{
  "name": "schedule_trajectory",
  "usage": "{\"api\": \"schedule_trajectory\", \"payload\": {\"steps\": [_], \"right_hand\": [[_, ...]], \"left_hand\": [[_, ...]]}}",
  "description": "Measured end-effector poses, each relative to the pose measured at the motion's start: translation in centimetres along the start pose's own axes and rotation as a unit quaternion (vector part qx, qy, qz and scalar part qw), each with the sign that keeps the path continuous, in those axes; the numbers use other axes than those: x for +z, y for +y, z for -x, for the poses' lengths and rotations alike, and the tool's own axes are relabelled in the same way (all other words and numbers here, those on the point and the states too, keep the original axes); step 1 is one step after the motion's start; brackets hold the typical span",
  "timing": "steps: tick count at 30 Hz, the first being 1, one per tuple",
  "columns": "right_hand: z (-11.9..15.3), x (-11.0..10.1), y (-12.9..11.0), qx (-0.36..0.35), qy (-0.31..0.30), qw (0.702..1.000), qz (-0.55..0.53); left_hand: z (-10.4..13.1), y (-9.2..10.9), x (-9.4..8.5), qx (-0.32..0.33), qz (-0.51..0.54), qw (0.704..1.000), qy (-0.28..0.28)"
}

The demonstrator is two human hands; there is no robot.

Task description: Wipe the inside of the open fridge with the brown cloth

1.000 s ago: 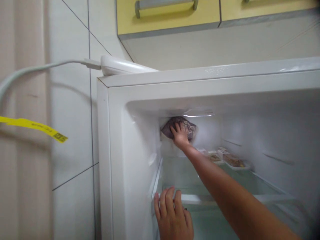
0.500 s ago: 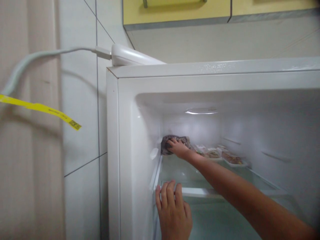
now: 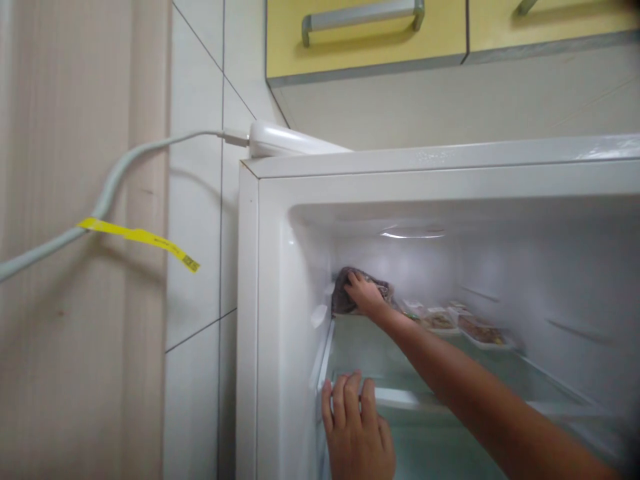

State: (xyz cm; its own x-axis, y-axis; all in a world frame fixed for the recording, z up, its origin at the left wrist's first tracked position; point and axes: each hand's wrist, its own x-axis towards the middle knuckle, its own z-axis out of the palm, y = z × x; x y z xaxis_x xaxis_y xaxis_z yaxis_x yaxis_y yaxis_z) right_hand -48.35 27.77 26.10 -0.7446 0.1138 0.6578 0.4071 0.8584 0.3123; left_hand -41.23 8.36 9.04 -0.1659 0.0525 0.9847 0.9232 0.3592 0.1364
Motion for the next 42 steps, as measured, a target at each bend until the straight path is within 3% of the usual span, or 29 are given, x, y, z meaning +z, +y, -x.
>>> {"api": "schedule_trajectory", "payload": {"steps": [5, 7, 10, 16, 20, 24, 27, 30, 35, 38, 42], "right_hand": [[-2.4, -2.9, 4.2, 0.198, 0.068, 0.978, -0.014], [-2.9, -3.6, 5.0, 0.236, 0.076, 0.969, -0.02], [-2.6, -3.0, 3.6, 0.225, 0.071, 0.971, -0.031], [-0.4, 1.0, -3.3, 0.126, 0.007, 0.991, -0.034], [-0.4, 1.2, -3.7, 0.099, -0.012, 0.995, -0.013], [-1.1, -0.7, -0.4, 0.074, -0.008, 0.997, 0.006], [-0.9, -1.9, 3.3, 0.096, 0.006, 0.995, 0.021], [0.8, -2.6, 7.4, 0.167, 0.028, 0.985, 0.036], [6.1, -3.2, 13.0, 0.311, 0.071, 0.947, 0.043], [7.8, -3.3, 14.6, 0.341, 0.089, 0.935, 0.028], [6.9, -3.1, 14.4, 0.358, 0.116, 0.927, -0.001]], "left_hand": [[-0.1, 0.0, 0.1, -0.002, 0.005, 1.0, 0.006], [-0.1, 0.1, 0.1, -0.007, 0.009, 1.0, 0.002], [-0.1, 0.1, 0.0, -0.004, 0.006, 1.0, -0.001], [-0.2, 0.1, -0.3, 0.005, -0.012, 1.0, -0.011], [-0.3, 0.1, -0.5, 0.003, -0.012, 0.999, -0.03], [-0.3, 0.1, -0.5, 0.006, -0.012, 1.0, -0.025], [-0.3, -0.1, -0.5, 0.012, -0.01, 1.0, -0.018], [-0.4, -0.2, -0.5, 0.017, -0.017, 1.0, -0.019], [-0.4, -0.3, -0.5, 0.025, -0.019, 0.999, -0.016], [-0.3, -0.4, -0.2, 0.026, -0.017, 0.999, -0.009], [-0.1, -0.5, 0.1, 0.024, -0.015, 1.0, -0.004]]}}
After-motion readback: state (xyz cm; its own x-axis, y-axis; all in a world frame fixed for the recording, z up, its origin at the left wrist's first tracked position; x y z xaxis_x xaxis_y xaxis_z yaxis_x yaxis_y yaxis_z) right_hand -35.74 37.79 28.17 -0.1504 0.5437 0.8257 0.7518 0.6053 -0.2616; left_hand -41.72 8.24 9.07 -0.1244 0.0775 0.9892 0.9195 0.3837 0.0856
